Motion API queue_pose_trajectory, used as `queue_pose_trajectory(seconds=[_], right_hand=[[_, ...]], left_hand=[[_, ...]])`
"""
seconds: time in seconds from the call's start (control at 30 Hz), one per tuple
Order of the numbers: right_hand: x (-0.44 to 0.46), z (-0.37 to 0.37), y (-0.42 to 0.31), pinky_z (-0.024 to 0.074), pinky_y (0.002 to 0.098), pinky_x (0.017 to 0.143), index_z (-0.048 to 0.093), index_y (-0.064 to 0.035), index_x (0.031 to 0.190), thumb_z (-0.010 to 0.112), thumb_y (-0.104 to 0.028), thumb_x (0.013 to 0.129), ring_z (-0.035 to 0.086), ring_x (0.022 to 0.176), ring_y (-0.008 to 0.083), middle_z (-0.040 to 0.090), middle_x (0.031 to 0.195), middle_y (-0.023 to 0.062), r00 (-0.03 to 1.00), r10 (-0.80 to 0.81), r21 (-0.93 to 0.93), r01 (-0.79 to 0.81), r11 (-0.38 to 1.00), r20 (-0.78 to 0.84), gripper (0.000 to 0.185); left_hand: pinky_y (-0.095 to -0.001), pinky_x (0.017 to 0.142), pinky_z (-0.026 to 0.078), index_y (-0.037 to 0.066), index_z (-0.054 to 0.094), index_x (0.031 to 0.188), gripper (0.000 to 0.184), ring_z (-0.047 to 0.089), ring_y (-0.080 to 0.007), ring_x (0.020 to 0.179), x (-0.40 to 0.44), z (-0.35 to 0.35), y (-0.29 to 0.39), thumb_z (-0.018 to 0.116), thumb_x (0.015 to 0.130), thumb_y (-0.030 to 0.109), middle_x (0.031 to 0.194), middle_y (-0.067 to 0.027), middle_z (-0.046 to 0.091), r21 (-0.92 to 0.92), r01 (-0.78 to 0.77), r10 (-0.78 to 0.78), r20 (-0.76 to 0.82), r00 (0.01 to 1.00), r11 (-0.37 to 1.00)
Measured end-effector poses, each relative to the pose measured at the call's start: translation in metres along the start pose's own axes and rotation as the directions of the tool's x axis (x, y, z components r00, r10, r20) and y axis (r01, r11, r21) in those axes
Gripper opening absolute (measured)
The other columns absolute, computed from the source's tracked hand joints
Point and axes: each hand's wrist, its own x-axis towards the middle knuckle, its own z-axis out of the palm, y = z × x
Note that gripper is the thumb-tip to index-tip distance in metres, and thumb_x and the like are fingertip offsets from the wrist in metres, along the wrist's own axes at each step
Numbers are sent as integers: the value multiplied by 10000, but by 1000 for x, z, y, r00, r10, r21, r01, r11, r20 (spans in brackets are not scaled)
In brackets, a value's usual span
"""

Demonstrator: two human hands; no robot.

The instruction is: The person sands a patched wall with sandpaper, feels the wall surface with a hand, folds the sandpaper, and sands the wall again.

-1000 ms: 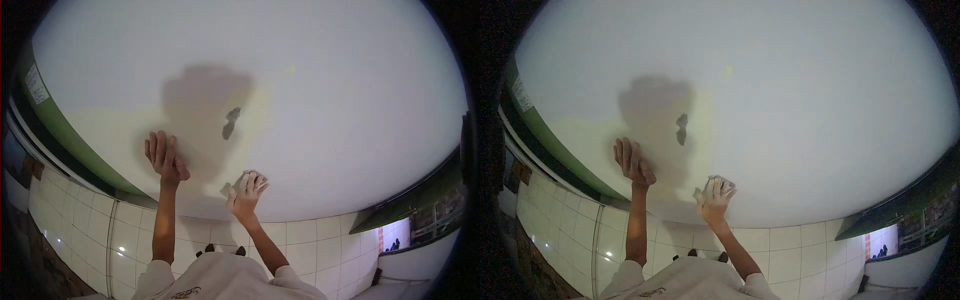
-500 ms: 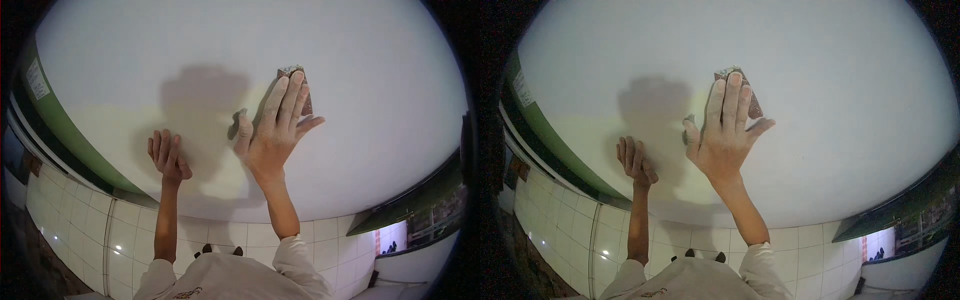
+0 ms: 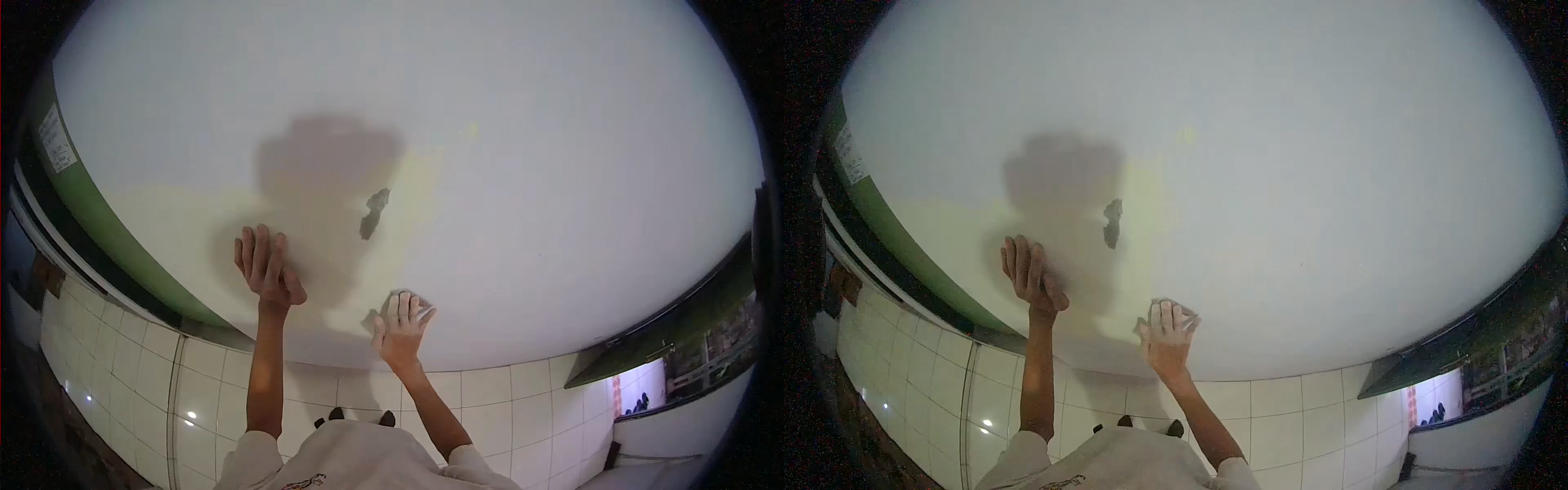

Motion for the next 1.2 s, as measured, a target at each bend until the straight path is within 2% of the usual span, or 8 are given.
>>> queue_pose_trajectory(seconds=[0.23, 0.37, 0.43, 0.57, 0.8, 1.0, 1.1, 1.2], right_hand=[[10, 3, 1, 279, 703, 872, 570, 5, 1156, 566, -321, 827, 462, 1083, 354, 509, 1222, 148, 1000, 18, 34, -19, 999, 15, 464], [80, -48, -12, 298, 654, 850, 580, -27, 1149, 571, -365, 821, 476, 1037, 300, 536, 1194, 106, 988, -32, -25, 29, 999, -150, 471], [126, -83, -25, 227, 684, 957, 579, -60, 1241, 559, -381, 849, 493, 1145, 288, 541, 1305, 86, 983, -54, -50, 46, 998, -178, 507], [209, -141, -37, -176, 628, 1082, 427, -17, 1435, 461, -403, 935, 273, 1439, 340, 390, 1516, 123, 952, -143, -131, 111, 985, -272, 632], [213, -145, -34, -184, 597, 1095, 392, -23, 1456, 391, -413, 978, 240, 1454, 328, 379, 1519, 135, 930, -153, -118, 120, 986, -333, 617], [147, -101, -17, -147, 613, 1102, 368, 4, 1460, 474, -359, 946, 234, 1450, 365, 350, 1521, 192, 956, -118, -38, 112, 993, -268, 638], [96, -71, -17, -101, 650, 1098, 381, 19, 1446, 512, -341, 924, 235, 1441, 395, 364, 1507, 213, 980, -88, -9, 87, 996, -178, 648], [31, -28, -10, 59, 748, 1045, 514, -39, 1367, 548, -336, 888, 366, 1370, 366, 437, 1480, 108, 997, 19, 42, -16, 999, -70, 565]], left_hand=[[-528, 1146, 237, 71, 562, 1313, 486, 397, -400, 1358, -1, 0, 0, 318, 945, 274, 1398, -190, 509, 5, -4, 3, 30, 1000, 1000], [-528, 1144, 238, 78, 555, 1322, 487, 398, -400, 1358, 1, -3, 3, 315, 944, 269, 1390, -190, 516, -8, -1, 1, 26, 1000, 1000], [-529, 1143, 239, 81, 552, 1326, 486, 402, -401, 1355, 1, -3, 2, 315, 945, 268, 1386, -190, 521, -8, -1, 2, 25, 1000, 1000], [-529, 1140, 238, 84, 558, 1322, 481, 408, -401, 1352, 2, -4, 3, 323, 943, 263, 1381, -193, 525, -19, 6, -6, 19, 1000, 1000], [-579, 1137, 228, 30, 572, 1301, 528, 385, -432, 1358, -3, -2, 1, 334, 916, 300, 1393, -226, 502, -21, -4, 5, 43, 999, 1000], [-565, 1140, 230, 39, 562, 1315, 508, 383, -418, 1365, -1, -1, 5, 340, 932, 289, 1408, -211, 492, -28, -13, 14, 36, 999, 1000], [-518, 1142, 235, 101, 566, 1322, 483, 409, -392, 1354, 4, -2, 6, 313, 947, 270, 1377, -182, 535, -35, 17, -17, 5, 1000, 999], [-516, 1142, 240, 95, 567, 1319, 482, 410, -389, 1354, 3, -2, 5, 309, 951, 267, 1377, -180, 535, -21, 15, -15, 11, 1000, 1000]])
